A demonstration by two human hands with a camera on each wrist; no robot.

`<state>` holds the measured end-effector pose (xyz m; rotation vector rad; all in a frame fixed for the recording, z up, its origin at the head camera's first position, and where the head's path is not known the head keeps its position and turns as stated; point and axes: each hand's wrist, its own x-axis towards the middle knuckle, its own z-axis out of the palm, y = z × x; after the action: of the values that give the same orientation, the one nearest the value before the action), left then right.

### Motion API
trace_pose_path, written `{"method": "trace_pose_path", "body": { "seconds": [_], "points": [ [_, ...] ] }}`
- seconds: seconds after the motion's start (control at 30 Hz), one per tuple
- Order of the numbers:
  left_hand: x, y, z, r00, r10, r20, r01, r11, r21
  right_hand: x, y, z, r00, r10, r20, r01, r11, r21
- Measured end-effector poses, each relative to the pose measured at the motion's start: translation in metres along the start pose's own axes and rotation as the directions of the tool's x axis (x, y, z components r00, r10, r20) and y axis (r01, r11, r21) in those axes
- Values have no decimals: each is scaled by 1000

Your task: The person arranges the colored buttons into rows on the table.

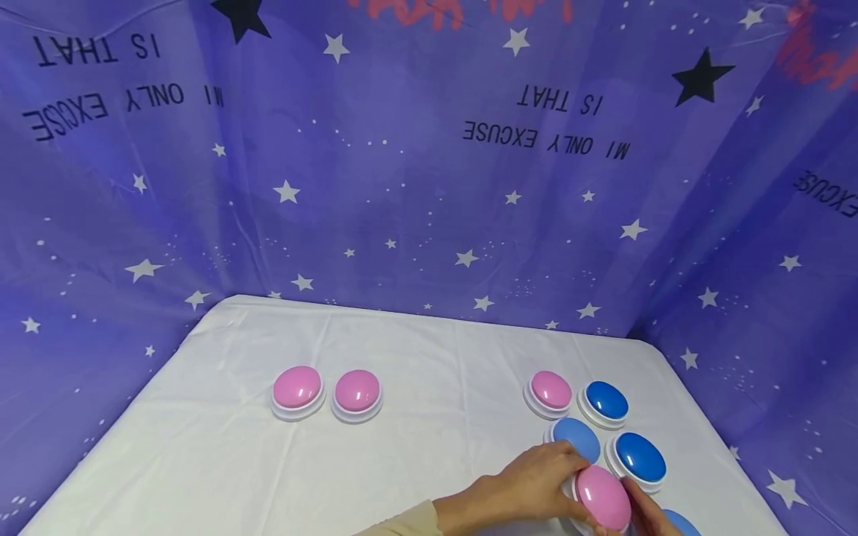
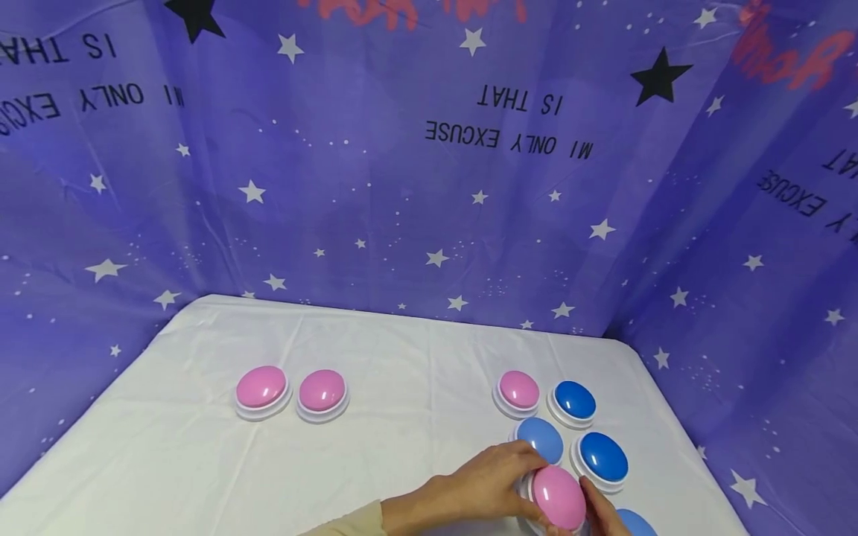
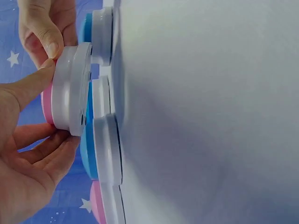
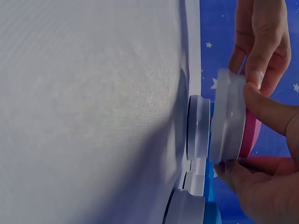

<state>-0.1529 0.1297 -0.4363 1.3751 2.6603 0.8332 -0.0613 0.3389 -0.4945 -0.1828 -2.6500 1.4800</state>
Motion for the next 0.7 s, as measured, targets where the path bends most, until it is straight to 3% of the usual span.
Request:
{"method": "trace_pose_path", "body": {
  "seconds": [0.07,0.13,0.2,0.33,0.5,0.7],
  "points": [
    [-1,0,-4,1000,-4,-5,4,1000,-11,-2,-8,3,997,70,-41,-70,998,3],
    [-3,0,-7,1000,-11,-13,11,1000,-29,0,-17,2,989,148,-18,-148,989,6],
    [-5,-1,-11,999,-23,-24,22,999,-39,3,-25,0,986,167,0,-167,986,7],
    [-9,-2,-18,998,-42,-47,38,996,-82,8,-41,4,984,174,-35,-174,985,-6],
    [-14,-7,-26,992,-24,-120,20,999,-34,11,-62,16,986,101,-131,-102,995,-3],
    [-19,-16,-33,983,-13,-185,7,999,-34,19,-81,19,996,77,-48,-76,997,19]
  ]
}}
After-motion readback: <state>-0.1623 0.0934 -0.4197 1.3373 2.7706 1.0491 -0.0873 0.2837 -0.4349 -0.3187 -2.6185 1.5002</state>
